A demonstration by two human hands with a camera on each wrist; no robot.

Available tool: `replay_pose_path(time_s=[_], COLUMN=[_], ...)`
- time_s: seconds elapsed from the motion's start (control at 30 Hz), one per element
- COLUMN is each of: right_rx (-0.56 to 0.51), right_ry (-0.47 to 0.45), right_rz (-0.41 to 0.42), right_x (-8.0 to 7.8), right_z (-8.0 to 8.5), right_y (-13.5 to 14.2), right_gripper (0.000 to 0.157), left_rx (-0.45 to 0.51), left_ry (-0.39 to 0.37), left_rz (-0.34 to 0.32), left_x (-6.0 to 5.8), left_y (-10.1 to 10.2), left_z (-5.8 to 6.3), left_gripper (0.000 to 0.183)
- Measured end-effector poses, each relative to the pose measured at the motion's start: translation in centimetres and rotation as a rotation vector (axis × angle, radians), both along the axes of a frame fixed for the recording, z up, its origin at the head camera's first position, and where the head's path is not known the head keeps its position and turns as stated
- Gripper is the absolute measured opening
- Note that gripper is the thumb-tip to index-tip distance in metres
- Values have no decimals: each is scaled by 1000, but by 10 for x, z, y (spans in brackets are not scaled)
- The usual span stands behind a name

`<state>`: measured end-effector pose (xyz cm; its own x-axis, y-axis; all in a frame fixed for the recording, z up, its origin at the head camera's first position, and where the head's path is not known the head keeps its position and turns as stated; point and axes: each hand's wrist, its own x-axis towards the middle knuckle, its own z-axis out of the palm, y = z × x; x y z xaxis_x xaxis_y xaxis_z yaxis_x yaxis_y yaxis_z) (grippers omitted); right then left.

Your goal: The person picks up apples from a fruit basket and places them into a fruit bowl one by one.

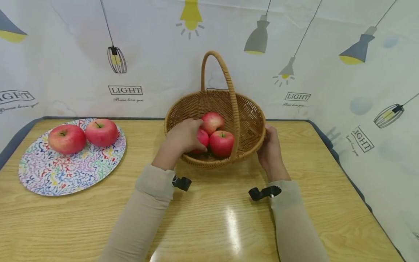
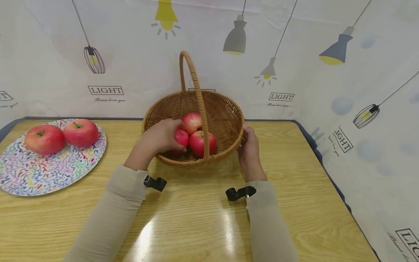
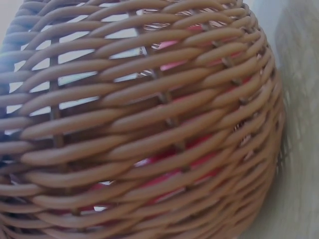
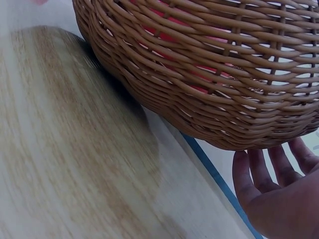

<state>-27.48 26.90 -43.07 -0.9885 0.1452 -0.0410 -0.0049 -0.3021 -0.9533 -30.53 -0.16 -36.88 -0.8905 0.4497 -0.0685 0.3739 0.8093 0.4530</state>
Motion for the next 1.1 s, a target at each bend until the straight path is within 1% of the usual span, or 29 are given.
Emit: replay_pose_path(time_s=[0.1,0.27,0.33,0.47,0.6,0.73,0.83,0.93,1.07,1.1], right_rx=[11,24,24,19,-48,-137,-162,-166,-177,-180], right_ry=[-4,-18,-21,-25,-76,-129,-129,-126,-119,-115], right_rz=[4,20,21,21,21,13,22,27,27,28], right_x=[0,0,0,-1,-3,-3,-3,-2,-3,-4], right_z=[0,-1,-1,-2,-3,-4,-4,-5,-5,-6], right_y=[0,1,2,1,2,3,4,5,5,5], right_gripper=[58,62,62,62,58,52,52,49,39,36], left_rx=[24,94,118,198,316,376,415,467,531,550], left_ry=[21,60,66,58,48,47,37,16,1,0], left_rz=[19,52,68,124,159,143,133,162,233,246], left_x=[-1,-3,-3,-1,5,11,15,17,17,17], left_y=[-1,-1,0,0,2,5,6,6,2,0], left_z=[1,2,3,8,16,25,29,33,37,37], left_gripper=[63,63,65,65,67,68,68,78,100,101])
